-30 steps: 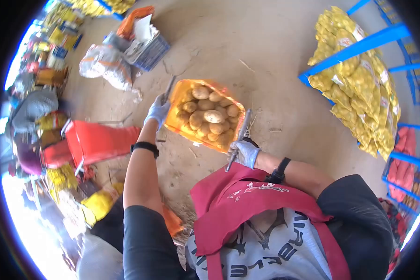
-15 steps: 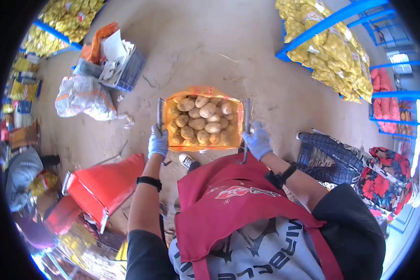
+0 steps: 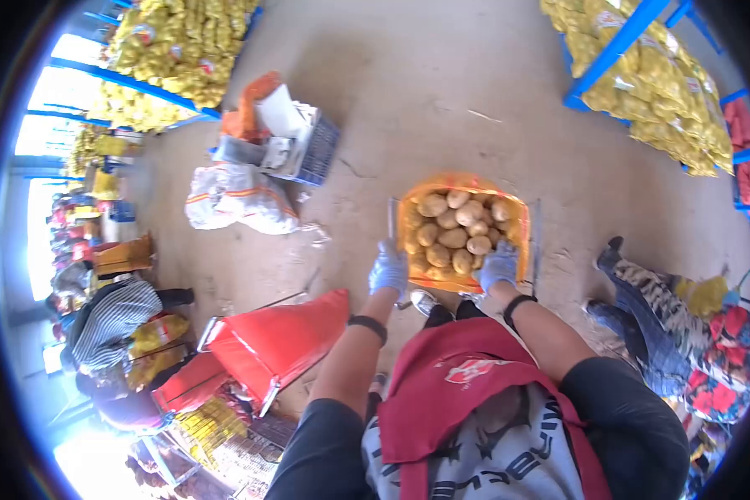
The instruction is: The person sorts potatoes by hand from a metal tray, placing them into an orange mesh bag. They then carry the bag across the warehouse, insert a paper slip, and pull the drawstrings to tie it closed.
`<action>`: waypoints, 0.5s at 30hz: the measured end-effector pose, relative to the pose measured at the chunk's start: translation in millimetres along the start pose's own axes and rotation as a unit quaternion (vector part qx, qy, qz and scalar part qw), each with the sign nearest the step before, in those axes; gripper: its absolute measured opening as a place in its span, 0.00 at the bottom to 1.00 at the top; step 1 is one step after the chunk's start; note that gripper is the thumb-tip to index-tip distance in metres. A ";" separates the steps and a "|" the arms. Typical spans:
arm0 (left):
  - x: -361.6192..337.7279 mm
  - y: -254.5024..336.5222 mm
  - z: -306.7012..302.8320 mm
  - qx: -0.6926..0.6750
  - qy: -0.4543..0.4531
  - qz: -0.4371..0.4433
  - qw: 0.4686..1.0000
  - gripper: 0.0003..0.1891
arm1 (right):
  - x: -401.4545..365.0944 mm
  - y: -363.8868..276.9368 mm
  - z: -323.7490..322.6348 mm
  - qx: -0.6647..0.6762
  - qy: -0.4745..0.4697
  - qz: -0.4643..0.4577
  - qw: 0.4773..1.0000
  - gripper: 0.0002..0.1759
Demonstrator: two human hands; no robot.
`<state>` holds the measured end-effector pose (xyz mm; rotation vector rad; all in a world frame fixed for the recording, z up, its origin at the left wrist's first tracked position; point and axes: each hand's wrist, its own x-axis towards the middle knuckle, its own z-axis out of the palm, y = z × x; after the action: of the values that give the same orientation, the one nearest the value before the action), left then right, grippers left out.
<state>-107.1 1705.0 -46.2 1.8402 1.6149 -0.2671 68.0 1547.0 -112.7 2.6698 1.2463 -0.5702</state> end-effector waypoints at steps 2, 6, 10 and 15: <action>1.6 2.9 -11.5 0.023 0.008 0.006 1.000 0.21 | 10.8 -0.9 -15.1 0.055 -0.063 0.000 0.997 0.39; -30.9 15.0 -14.8 0.051 0.154 0.178 0.971 0.27 | -6.8 36.2 -74.3 0.227 -0.128 -0.024 0.965 0.33; -81.4 88.1 -24.5 -0.414 -0.184 0.112 0.884 0.25 | -56.6 40.7 -191.2 0.399 -0.113 -0.120 0.902 0.29; -85.5 123.5 -40.6 -0.510 -0.269 0.285 0.766 0.21 | -82.6 17.5 -215.0 0.507 0.162 -0.230 0.814 0.32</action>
<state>-20.3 1658.8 74.3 1.1081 0.5031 0.3054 92.8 1537.7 116.8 3.3706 2.2208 -1.1514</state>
